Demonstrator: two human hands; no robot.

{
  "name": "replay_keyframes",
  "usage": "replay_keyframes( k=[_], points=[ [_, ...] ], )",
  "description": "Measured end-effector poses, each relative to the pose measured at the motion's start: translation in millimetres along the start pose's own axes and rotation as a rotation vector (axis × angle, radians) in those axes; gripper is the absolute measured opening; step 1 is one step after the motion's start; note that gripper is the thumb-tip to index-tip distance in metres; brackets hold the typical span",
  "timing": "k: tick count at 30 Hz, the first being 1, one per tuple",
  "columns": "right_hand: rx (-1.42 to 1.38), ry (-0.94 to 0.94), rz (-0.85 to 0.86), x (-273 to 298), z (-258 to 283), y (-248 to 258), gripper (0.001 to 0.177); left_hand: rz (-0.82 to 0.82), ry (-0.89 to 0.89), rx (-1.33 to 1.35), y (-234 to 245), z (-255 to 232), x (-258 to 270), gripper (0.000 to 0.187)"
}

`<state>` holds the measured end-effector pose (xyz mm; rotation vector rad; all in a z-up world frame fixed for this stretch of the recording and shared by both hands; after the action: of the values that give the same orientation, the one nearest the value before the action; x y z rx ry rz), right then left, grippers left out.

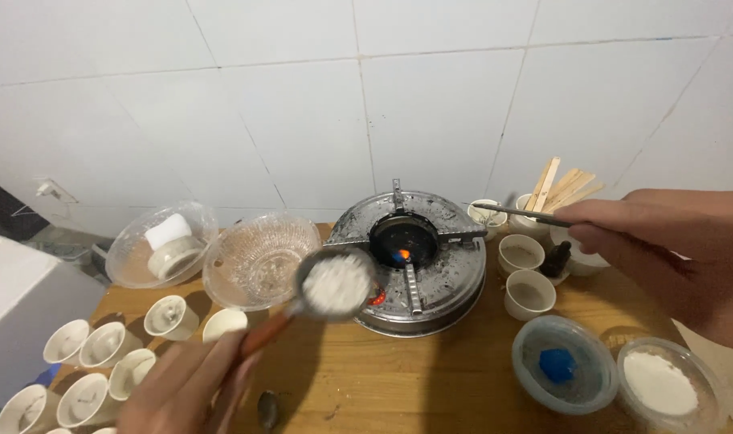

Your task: Preparing candle materials by scooping powder into a cup, mixing blue dye into a container, and using a small burner.

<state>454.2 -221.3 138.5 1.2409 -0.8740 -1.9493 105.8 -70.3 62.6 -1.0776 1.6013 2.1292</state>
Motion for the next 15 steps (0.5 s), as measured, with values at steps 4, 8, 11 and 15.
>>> replay_keyframes(
  k=[4, 8, 11, 15],
  points=[
    [-0.032, -0.079, -0.005, 6, -1, 3, 0.027, 0.079, 0.067, 0.220, -29, -10, -52, 0.023],
    [-0.036, -0.055, -0.024, 11, -5, 10, 0.028, 0.116, 0.001, 0.222, -68, -20, -76, 0.022],
    [0.060, -0.039, -0.028, 12, -12, 12, 0.029, 0.161, 0.025, 0.226, -89, -22, -81, 0.027],
    [0.075, 0.013, -0.059, 13, -8, 14, 0.027, 0.210, 0.057, 0.322, -109, -24, -79, 0.044]
  ],
)
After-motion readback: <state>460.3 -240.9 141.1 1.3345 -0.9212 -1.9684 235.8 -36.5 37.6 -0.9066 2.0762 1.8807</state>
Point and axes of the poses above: each hand's wrist, its own x-axis away from the middle knuckle, its own y-axis out of the back of the hand, z = x × y, the point moved 8 cm from there along -x, towards the middle knuckle, and after that the axes turned 10 degrees about -y, right-handed, at the moved point
